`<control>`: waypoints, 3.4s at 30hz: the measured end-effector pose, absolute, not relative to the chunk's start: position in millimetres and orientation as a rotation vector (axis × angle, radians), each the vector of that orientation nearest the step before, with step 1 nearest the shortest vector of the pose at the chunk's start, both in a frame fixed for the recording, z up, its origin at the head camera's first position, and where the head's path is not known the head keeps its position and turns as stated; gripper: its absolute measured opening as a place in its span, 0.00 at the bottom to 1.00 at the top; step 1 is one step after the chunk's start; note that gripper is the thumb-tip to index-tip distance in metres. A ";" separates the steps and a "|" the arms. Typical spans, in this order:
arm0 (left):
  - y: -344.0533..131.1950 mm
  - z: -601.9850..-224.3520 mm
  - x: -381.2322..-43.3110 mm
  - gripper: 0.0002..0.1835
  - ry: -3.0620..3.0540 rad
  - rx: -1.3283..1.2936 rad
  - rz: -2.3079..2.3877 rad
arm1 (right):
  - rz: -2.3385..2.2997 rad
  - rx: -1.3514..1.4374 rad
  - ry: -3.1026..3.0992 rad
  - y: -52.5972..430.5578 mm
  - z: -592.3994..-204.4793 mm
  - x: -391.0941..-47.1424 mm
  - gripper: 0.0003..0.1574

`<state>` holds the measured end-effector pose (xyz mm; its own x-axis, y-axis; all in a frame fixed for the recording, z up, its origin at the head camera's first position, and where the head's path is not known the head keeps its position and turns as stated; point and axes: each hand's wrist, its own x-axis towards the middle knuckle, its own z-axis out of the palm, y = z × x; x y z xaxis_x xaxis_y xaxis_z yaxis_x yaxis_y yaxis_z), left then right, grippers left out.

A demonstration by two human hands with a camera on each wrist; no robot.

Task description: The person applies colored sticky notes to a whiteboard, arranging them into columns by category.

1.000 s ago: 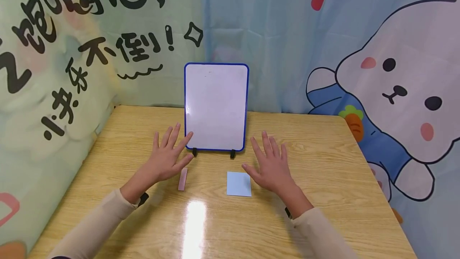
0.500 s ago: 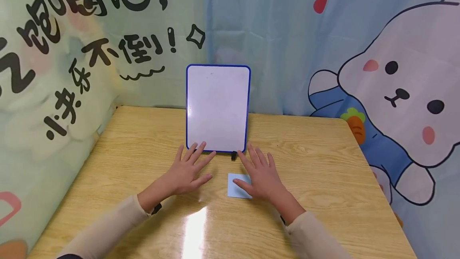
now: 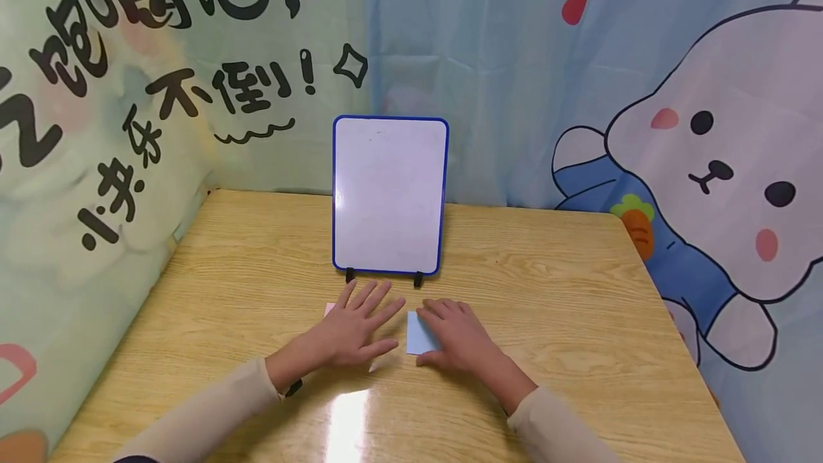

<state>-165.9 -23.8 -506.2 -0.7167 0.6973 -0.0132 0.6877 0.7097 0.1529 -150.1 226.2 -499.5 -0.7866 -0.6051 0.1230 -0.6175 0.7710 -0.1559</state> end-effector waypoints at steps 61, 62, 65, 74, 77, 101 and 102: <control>-6.7 -513.8 -155.0 0.38 2.555 1.270 0.045 | 0.323 0.904 -2.910 223.9 -499.9 -175.1 0.16; -6.5 -513.4 -155.4 0.38 2.553 1.269 0.043 | 0.314 0.901 -2.914 223.8 -500.2 -175.1 0.15; -5.6 -511.0 -156.6 0.38 2.549 1.260 0.052 | 0.294 0.893 -2.904 223.2 -501.3 -174.8 0.13; -6.4 -507.7 -157.7 0.35 2.507 1.200 0.111 | 0.313 0.835 -2.942 223.6 -500.8 -175.8 0.11; -6.2 -508.4 -159.8 0.35 2.496 1.204 0.091 | 0.360 0.780 -2.980 226.7 -499.3 -178.1 0.11; -7.5 -507.8 -164.7 0.35 2.434 1.187 0.120 | 0.538 0.633 -3.026 240.3 -490.2 -197.4 0.09; -7.7 -507.6 -164.6 0.35 2.435 1.190 0.117 | 0.551 0.621 -3.029 240.6 -490.8 -198.2 0.09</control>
<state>-164.6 -7.7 -507.6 -0.5423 0.7695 -0.3373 0.7338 0.6293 0.2561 -198.2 240.6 -490.8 -0.9218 -0.3811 0.0704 -0.3815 0.8602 -0.3383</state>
